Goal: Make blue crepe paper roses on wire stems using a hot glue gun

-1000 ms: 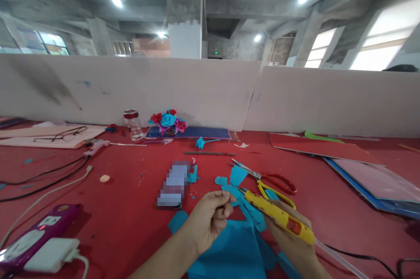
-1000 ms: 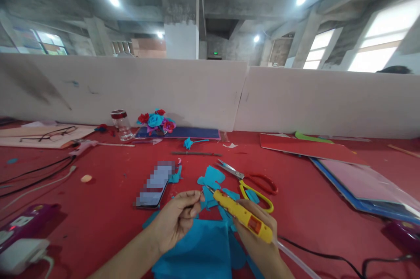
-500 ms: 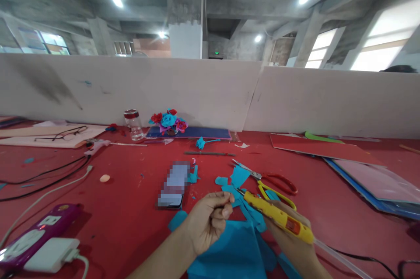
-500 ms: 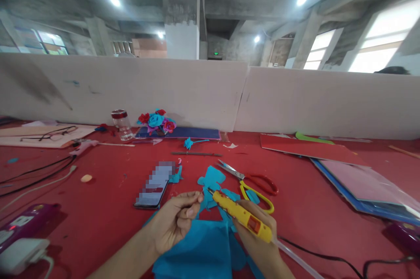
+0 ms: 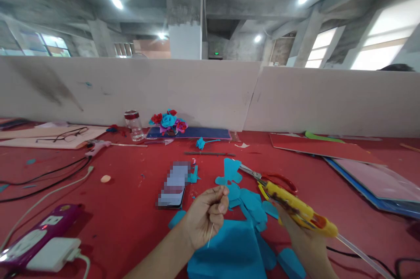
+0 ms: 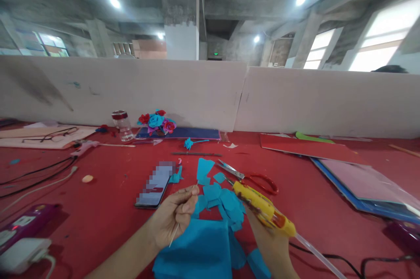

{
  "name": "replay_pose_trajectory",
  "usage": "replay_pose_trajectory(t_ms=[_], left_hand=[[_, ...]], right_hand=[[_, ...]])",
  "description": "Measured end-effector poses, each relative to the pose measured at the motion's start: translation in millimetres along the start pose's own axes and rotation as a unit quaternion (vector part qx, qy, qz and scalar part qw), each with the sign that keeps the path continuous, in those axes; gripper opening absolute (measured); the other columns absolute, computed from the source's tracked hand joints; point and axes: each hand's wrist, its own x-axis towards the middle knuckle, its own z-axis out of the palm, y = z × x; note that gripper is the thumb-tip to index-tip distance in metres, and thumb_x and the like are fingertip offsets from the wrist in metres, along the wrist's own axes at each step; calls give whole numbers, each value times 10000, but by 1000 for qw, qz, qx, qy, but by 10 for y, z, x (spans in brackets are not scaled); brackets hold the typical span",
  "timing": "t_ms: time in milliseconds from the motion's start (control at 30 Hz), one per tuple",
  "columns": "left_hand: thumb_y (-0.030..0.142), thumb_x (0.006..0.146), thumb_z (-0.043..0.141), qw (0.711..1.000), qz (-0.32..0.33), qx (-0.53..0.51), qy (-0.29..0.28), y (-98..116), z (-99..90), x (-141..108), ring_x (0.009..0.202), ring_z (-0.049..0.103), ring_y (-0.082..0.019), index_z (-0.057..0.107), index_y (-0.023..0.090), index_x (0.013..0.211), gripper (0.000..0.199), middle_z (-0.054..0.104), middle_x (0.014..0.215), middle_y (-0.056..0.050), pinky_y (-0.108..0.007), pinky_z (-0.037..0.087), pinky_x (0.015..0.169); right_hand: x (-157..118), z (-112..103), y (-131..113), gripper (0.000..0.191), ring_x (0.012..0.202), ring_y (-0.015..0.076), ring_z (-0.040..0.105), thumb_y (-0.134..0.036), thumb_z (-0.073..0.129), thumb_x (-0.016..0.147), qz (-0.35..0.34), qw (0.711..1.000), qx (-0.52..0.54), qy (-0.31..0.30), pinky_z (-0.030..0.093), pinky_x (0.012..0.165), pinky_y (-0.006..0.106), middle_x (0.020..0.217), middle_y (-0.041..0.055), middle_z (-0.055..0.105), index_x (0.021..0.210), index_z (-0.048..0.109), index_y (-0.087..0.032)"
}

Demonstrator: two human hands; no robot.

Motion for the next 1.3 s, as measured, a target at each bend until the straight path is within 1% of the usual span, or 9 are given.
replay_pose_trajectory(t_ms=[133,267,400,567,700,833,933,1067,1300], left_hand=[[161,840,521,999,20,45,-8,-22,7,7,345,151,-4,548,110,714,138,419,474,54,-81,145,311],[257,746,656,986,60,154,19,-73,79,-2,447,302,-34,579,120,684,168,472,551,24,-126,243,407],[353,755,632,944,130,302,40,-115,123,-9,528,372,-64,632,131,696,229,536,617,1,-178,296,516],[335,760,603,888,189,413,63,-122,117,13,632,494,-127,644,157,724,186,635,654,-28,-224,359,622],[320,746,610,875,210,427,91,-106,82,34,688,537,-142,639,168,728,156,648,705,-27,-232,387,666],[312,720,634,873,244,406,118,-84,38,52,748,534,-148,646,177,725,135,611,756,-18,-233,399,713],[305,723,628,865,270,408,112,-56,46,51,777,528,-158,655,175,698,135,586,788,-26,-243,406,733],[343,701,653,860,276,415,111,-25,86,35,903,537,-206,684,173,652,179,589,931,-69,-273,423,780],[352,634,723,868,277,399,100,-46,73,28,860,563,-219,713,201,623,152,616,860,-63,-311,446,771]], right_hand=[[-6,21,-2,251,420,103,436,-368,710,560,87,996,9,35,372,365,208,454,-34,475,607,591,-152],[57,47,-59,326,396,64,344,-378,768,500,145,984,99,20,293,333,190,437,-71,390,638,589,-144],[107,66,-116,373,406,50,328,-385,800,461,162,973,163,26,268,332,168,443,-77,389,653,596,-139],[120,44,-90,361,412,51,343,-393,781,523,166,976,140,5,280,333,173,475,-57,428,550,516,-149],[141,45,-82,339,427,65,385,-364,796,493,140,981,135,-5,315,345,184,505,-44,463,584,559,-139],[153,70,-91,355,414,74,406,-349,812,442,158,978,134,6,316,336,190,497,-37,491,602,578,-135],[152,78,-74,350,395,68,395,-359,805,456,164,978,132,-5,296,324,189,490,-39,493,605,578,-137],[150,65,-38,352,386,69,391,-378,793,490,176,976,129,-10,288,325,188,463,-53,476,643,580,-144],[175,61,-8,376,345,66,364,-402,803,427,181,977,109,-17,256,296,199,426,-50,458,586,585,-140]])
